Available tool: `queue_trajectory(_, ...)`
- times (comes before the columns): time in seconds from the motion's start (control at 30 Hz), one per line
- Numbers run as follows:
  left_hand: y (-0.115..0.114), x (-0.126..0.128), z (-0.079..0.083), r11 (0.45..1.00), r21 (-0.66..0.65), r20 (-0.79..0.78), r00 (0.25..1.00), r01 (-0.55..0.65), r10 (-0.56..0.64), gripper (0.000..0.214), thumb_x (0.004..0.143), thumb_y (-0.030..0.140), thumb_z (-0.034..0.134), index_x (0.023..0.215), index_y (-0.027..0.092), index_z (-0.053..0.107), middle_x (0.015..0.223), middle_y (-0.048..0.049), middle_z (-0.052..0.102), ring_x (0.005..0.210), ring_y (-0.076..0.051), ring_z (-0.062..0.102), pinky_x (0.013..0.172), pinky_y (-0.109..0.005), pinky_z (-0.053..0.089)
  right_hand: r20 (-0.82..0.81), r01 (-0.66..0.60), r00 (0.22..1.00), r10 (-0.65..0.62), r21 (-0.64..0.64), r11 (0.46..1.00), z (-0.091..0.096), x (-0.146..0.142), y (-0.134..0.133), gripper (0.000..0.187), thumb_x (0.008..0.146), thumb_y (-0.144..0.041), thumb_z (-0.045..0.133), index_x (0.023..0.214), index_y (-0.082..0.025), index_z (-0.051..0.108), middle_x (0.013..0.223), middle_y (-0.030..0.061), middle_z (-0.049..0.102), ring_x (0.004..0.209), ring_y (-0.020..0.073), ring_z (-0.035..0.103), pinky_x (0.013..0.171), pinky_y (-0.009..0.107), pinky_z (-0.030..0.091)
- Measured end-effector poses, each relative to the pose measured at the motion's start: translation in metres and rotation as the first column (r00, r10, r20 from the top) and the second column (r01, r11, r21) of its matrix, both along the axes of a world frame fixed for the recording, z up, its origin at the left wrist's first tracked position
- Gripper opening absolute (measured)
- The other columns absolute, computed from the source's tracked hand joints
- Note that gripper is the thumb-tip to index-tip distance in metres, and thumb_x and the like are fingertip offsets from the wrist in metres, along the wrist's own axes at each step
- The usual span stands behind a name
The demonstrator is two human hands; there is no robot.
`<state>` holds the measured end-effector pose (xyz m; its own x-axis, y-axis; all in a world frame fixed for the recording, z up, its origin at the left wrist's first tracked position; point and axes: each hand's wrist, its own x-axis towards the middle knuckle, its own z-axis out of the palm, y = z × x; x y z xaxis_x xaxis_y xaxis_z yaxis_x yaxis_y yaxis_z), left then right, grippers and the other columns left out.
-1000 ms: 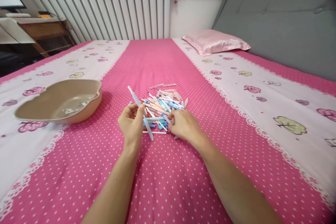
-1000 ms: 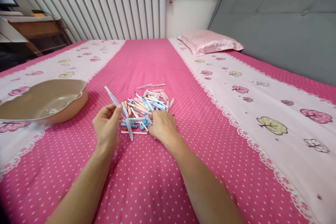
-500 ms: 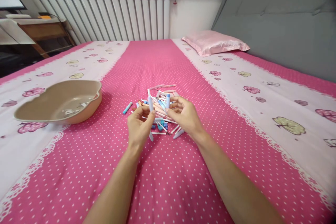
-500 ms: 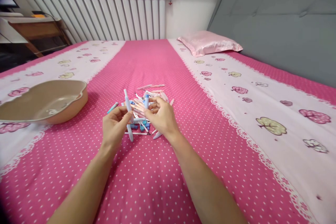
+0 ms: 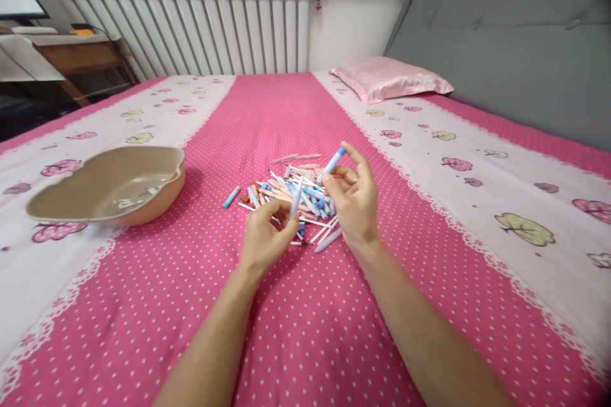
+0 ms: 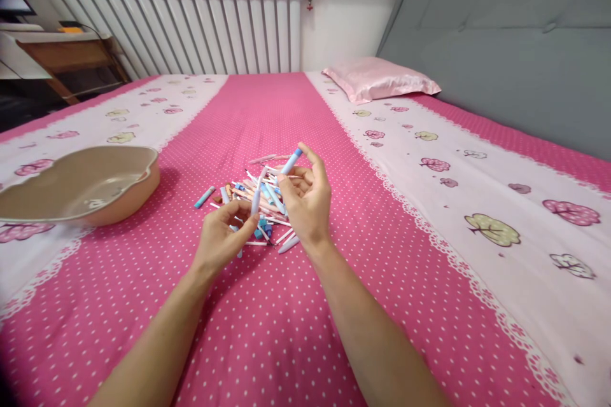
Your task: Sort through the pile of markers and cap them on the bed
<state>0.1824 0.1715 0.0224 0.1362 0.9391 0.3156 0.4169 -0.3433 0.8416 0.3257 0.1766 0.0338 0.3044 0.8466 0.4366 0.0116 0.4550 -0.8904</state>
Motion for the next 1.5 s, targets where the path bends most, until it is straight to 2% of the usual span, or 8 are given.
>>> queue_trajectory(0.13, 0.0, 0.0004, -0.0007, 0.998, 0.058, -0.076, 0.997, 0.023, -0.018, 0.01, 0.07, 0.024, 0.055, 0.071, 0.016, 0.062, 0.058, 0.0006, 0.058, 0.049, -0.01, 0.05, 0.048, -0.022, 0.04, 0.06, 0.027, 0.998, -0.03, 0.049, 0.998, 0.0012, -0.0003, -0.0018, 0.056, 0.084, -0.027, 0.049, 0.136, -0.03, 0.028, 0.096, 0.0034, 0.059, 0.081, 0.015, 0.061, 0.071, 0.029, 0.053)
queue_trajectory(0.33, 0.0007, 0.0001, -0.0052, 0.994, 0.104, -0.14, 0.99, 0.029, -0.014, 0.009, 0.07, 0.019, 0.054, 0.074, 0.017, 0.063, 0.061, 0.0003, 0.061, 0.051, -0.011, 0.052, 0.05, -0.022, 0.041, 0.154, 0.03, 0.988, -0.033, 0.023, 0.999, 0.0013, -0.0005, -0.0028, 0.058, 0.085, -0.028, 0.047, 0.139, -0.03, 0.025, 0.098, 0.0042, 0.06, 0.086, 0.0168, 0.061, 0.072, 0.031, 0.054)
queue_trajectory(0.77, 0.0, -0.0013, -0.0064, 0.992, 0.112, -0.181, 0.983, 0.052, -0.031, 0.009, 0.071, 0.018, 0.053, 0.074, 0.017, 0.061, 0.063, -0.0002, 0.061, 0.054, -0.011, 0.054, 0.052, -0.021, 0.041, 0.127, -0.042, 0.991, 0.041, 0.009, 0.999, 0.0034, -0.0021, -0.005, 0.06, 0.084, -0.022, 0.048, 0.139, -0.032, 0.025, 0.101, 0.0035, 0.061, 0.088, 0.0159, 0.061, 0.07, 0.029, 0.054)
queue_trajectory(1.1, 0.0016, -0.0023, -0.0086, 0.99, 0.125, -0.188, 0.982, 0.058, -0.034, 0.011, 0.072, 0.018, 0.053, 0.077, 0.016, 0.063, 0.066, -0.0008, 0.062, 0.055, -0.011, 0.053, 0.053, -0.021, 0.042, 0.064, -0.121, 0.991, 0.117, 0.058, 0.991, -0.0021, -0.0021, -0.0004, 0.058, 0.081, -0.019, 0.054, 0.135, -0.03, 0.037, 0.094, 0.0025, 0.062, 0.08, 0.0145, 0.06, 0.064, 0.027, 0.052)
queue_trajectory(1.5, 0.0006, -0.0012, -0.004, 0.99, 0.136, -0.165, 0.986, 0.042, -0.02, 0.012, 0.072, 0.019, 0.054, 0.077, 0.015, 0.063, 0.064, -0.0005, 0.061, 0.052, -0.01, 0.051, 0.051, -0.021, 0.041, 0.04, -0.188, 0.981, 0.188, 0.004, 0.982, -0.0011, -0.0024, -0.0022, 0.06, 0.078, -0.019, 0.057, 0.134, -0.03, 0.038, 0.097, 0.0036, 0.063, 0.078, 0.0151, 0.06, 0.057, 0.026, 0.05)
